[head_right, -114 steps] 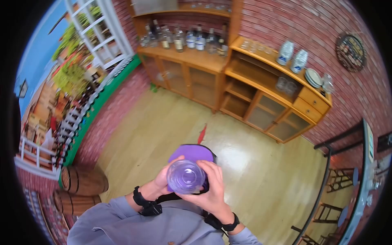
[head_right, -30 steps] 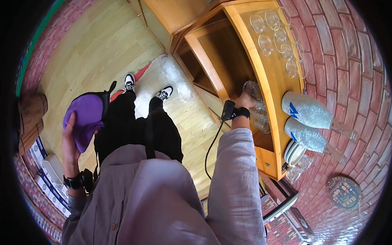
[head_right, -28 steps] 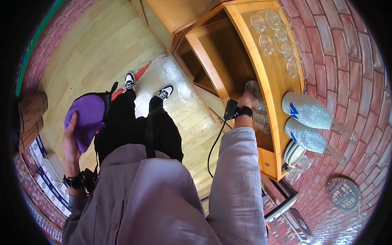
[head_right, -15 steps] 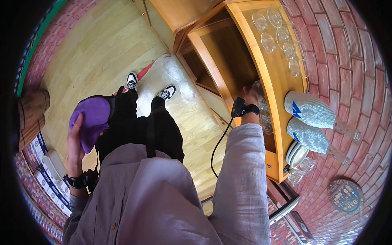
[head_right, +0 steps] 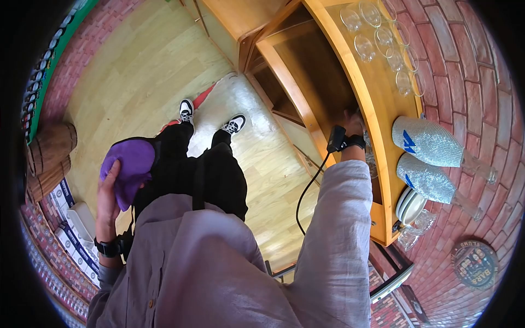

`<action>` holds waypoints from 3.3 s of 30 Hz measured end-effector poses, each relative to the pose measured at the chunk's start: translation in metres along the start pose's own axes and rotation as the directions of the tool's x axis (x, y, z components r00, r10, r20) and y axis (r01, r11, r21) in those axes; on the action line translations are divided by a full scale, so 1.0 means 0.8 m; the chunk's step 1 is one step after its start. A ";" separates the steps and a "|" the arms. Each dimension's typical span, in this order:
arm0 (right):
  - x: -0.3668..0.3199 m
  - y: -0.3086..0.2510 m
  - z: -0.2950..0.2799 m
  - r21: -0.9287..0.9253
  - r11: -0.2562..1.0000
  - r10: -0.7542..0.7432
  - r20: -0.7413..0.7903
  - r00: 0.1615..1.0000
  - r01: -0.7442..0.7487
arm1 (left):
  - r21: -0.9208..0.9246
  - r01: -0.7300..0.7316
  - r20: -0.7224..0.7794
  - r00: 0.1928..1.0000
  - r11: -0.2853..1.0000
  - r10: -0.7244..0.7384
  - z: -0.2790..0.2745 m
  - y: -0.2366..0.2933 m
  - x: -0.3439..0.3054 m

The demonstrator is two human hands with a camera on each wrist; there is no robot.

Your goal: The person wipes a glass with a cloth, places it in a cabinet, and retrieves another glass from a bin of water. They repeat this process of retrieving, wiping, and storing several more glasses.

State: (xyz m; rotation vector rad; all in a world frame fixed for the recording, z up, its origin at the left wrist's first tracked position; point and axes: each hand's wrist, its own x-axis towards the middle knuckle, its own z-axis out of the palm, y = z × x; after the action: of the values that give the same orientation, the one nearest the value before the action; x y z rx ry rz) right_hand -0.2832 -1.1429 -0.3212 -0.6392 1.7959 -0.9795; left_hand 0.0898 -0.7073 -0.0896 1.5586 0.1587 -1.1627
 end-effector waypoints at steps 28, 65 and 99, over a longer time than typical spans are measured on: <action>-0.514 0.051 0.120 0.046 0.997 -0.027 0.960 0.278 -0.063 | 0.414 -0.247 0.561 0.827 0.876 -0.033 0.028 0.104 0.055; -1.485 0.554 -0.102 0.660 0.687 0.260 -0.612 0.747 0.302 | 0.150 -0.980 -0.160 -0.156 0.132 -0.975 -0.533 -0.226 -0.344; -1.962 0.862 -0.366 0.533 0.610 0.687 -0.725 -0.056 0.586 | -0.037 -0.933 -0.818 -0.178 0.359 -0.547 -1.026 -0.664 -0.817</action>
State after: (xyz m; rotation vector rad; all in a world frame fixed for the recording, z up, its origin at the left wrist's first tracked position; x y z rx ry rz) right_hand 0.0829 0.5377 -0.0612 1.3808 1.9881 -2.4380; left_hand -0.1073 0.4516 -0.0677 0.7953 1.1947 1.0581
